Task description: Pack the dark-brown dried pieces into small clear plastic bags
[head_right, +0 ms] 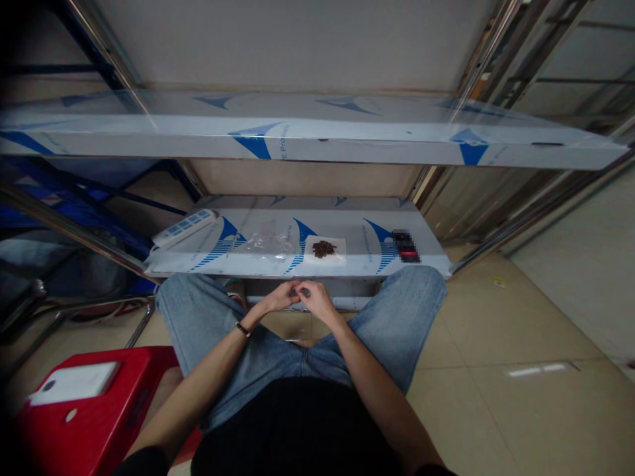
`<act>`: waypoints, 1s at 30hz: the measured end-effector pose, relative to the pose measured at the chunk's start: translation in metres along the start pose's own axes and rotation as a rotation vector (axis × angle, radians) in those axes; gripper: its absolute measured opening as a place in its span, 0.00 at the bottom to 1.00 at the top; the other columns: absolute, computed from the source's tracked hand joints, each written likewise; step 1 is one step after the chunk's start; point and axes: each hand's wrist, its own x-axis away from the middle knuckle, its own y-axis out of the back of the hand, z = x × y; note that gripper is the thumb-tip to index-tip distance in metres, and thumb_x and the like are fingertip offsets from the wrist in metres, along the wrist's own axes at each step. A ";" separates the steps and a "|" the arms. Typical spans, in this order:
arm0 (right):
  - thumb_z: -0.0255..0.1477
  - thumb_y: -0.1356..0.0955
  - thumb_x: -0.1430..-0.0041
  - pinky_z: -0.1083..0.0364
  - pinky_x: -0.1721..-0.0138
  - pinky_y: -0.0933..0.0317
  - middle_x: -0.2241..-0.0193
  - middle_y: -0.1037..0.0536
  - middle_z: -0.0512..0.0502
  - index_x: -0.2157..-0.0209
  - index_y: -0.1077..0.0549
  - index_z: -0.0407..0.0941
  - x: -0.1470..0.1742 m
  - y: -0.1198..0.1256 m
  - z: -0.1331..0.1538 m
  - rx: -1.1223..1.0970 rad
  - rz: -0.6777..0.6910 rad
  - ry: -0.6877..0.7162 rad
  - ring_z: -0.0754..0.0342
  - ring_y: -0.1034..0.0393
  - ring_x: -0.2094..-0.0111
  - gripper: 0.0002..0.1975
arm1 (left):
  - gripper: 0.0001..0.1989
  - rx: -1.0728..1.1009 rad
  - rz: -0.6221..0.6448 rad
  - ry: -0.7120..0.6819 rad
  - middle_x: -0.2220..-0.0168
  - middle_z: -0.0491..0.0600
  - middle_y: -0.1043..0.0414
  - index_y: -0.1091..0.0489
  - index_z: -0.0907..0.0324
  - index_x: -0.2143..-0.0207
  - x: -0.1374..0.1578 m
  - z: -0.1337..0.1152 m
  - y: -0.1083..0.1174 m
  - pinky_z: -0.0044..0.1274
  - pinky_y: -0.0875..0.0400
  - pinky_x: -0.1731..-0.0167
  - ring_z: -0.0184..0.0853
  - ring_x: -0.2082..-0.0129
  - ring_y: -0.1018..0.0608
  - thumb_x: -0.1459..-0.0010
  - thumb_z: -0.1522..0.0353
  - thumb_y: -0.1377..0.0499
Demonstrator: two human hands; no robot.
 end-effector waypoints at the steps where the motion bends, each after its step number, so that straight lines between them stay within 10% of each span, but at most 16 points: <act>1: 0.23 0.33 0.41 0.56 0.62 0.29 0.62 0.17 0.46 0.63 0.19 0.46 0.000 0.000 0.000 -0.003 0.005 0.002 0.51 0.22 0.61 0.09 | 0.09 0.002 0.013 0.013 0.67 0.48 0.25 0.27 0.65 0.63 0.000 0.001 0.000 0.24 0.30 0.62 0.35 0.67 0.26 0.48 0.71 0.39; 10: 0.14 0.38 0.47 0.55 0.53 0.33 0.58 0.16 0.46 0.60 0.18 0.45 0.001 -0.001 0.001 0.008 0.161 -0.022 0.52 0.22 0.57 0.22 | 0.04 -0.033 0.064 -0.020 0.72 0.45 0.32 0.32 0.62 0.69 0.001 -0.001 -0.001 0.21 0.39 0.70 0.32 0.72 0.31 0.46 0.69 0.43; 18: 0.15 0.37 0.49 0.59 0.68 0.45 0.75 0.24 0.50 0.72 0.25 0.42 0.011 -0.010 0.005 0.184 0.419 -0.081 0.56 0.33 0.72 0.12 | 0.08 -0.227 0.114 -0.093 0.67 0.50 0.26 0.29 0.60 0.67 0.010 0.007 -0.013 0.23 0.36 0.65 0.37 0.66 0.26 0.52 0.73 0.42; 30: 0.15 0.39 0.51 0.59 0.63 0.41 0.69 0.21 0.50 0.64 0.21 0.45 0.014 -0.001 0.024 0.102 0.444 -0.112 0.55 0.31 0.67 0.20 | 0.21 0.075 0.324 -0.010 0.59 0.50 0.22 0.26 0.61 0.57 0.014 -0.007 -0.002 0.26 0.29 0.57 0.41 0.59 0.23 0.58 0.70 0.38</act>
